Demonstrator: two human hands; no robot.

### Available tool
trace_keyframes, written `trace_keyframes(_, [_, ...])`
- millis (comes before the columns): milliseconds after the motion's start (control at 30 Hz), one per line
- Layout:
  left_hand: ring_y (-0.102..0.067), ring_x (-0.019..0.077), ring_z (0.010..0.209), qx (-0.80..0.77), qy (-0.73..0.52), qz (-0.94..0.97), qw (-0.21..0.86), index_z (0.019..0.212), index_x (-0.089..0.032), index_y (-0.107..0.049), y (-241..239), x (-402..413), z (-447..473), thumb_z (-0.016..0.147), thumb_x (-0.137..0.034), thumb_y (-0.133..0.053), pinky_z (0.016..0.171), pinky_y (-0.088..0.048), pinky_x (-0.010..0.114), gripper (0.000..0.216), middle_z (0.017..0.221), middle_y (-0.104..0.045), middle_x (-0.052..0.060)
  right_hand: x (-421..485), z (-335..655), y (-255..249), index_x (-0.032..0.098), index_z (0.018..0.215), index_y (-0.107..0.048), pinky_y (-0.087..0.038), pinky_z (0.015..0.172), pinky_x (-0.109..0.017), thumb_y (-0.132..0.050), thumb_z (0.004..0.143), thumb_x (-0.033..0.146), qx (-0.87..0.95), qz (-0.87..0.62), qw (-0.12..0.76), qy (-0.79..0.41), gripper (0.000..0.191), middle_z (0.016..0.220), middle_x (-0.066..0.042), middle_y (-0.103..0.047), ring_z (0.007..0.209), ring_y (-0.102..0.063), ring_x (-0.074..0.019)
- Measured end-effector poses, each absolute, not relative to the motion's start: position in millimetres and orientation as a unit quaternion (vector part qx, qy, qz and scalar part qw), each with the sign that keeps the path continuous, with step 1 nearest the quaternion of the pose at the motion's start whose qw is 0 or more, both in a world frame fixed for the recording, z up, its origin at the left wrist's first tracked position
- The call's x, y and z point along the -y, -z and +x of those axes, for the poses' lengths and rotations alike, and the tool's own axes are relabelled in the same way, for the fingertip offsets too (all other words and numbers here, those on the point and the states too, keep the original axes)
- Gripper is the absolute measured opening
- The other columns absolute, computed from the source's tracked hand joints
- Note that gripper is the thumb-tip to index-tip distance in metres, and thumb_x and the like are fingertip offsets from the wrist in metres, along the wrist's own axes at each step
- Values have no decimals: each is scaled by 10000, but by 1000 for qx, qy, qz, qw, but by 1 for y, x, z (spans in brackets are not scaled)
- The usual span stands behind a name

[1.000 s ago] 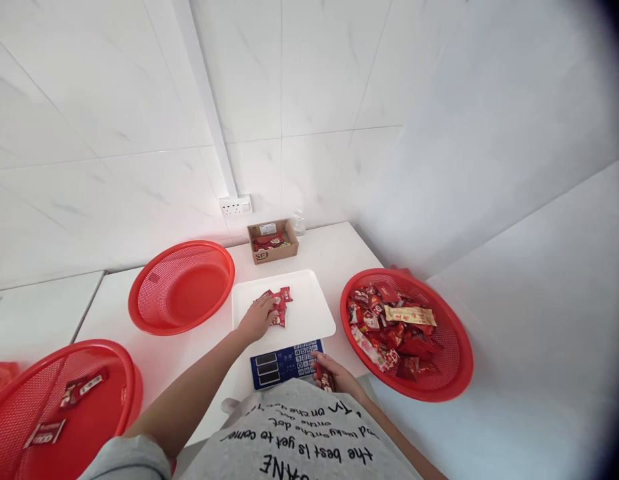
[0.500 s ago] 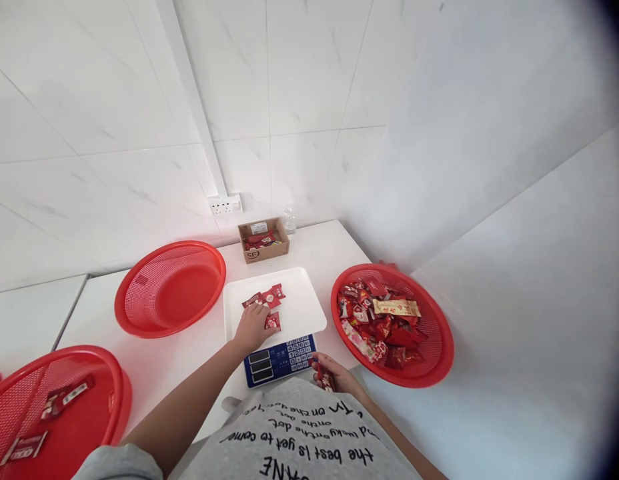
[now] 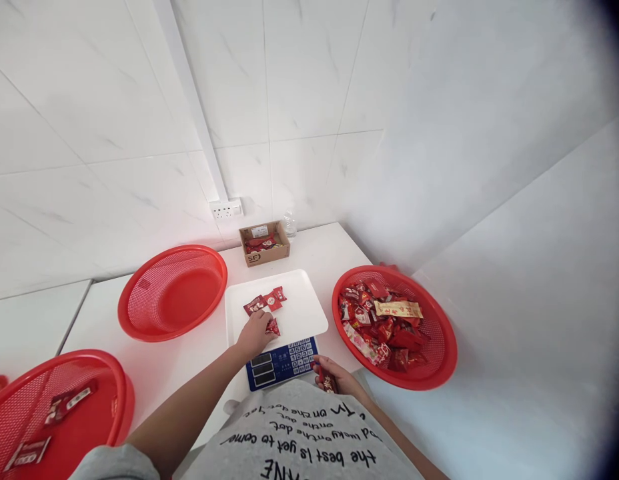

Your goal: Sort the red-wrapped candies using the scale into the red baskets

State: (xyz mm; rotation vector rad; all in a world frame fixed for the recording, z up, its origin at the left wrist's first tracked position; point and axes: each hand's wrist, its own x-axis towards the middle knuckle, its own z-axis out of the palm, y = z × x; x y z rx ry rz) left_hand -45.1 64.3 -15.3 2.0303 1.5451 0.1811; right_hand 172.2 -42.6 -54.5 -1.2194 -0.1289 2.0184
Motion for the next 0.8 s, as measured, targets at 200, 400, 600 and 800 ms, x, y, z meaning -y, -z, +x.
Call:
trace_keyframes(200, [-544, 173, 715, -614, -94, 708, 337, 837, -211, -484, 13, -63, -48, 691, -293, -600, 638, -379, 264, 203, 754, -574, -10, 43, 171, 52, 191, 819, -541, -409, 424, -174, -705, 632, 303, 40, -478, 382, -790, 272, 596, 56, -607, 439, -550, -73])
trace_keyframes(400, [-548, 146, 646, -626, -206, 571, 490, 844, -189, -506, 11, -62, -63, 643, -351, -640, 606, -394, 253, 292, 714, -593, -11, 43, 169, 50, 193, 808, -549, -413, 427, -179, -704, 642, 299, 40, -480, 379, -790, 250, 595, 54, -605, 444, -552, -74])
trace_keyframes(600, [-575, 168, 676, -648, -207, 533, 503, 852, -171, -535, 8, -60, -69, 640, -482, -637, 601, -416, 259, 390, 726, -610, 12, 42, 165, 53, 195, 798, -553, -413, 436, -189, -688, 657, 309, 51, -478, 375, -792, 227, 596, 48, -602, 444, -544, -76])
trace_keyframes(800, [-597, 188, 767, -652, -89, 686, 311, 894, -215, -572, 6, -75, -47, 827, -415, -419, 636, -397, 270, 260, 814, -627, 34, 44, 163, 60, 193, 809, -550, -403, 432, -187, -705, 628, 324, 42, -487, 379, -785, 272, 593, 52, -598, 442, -543, -77])
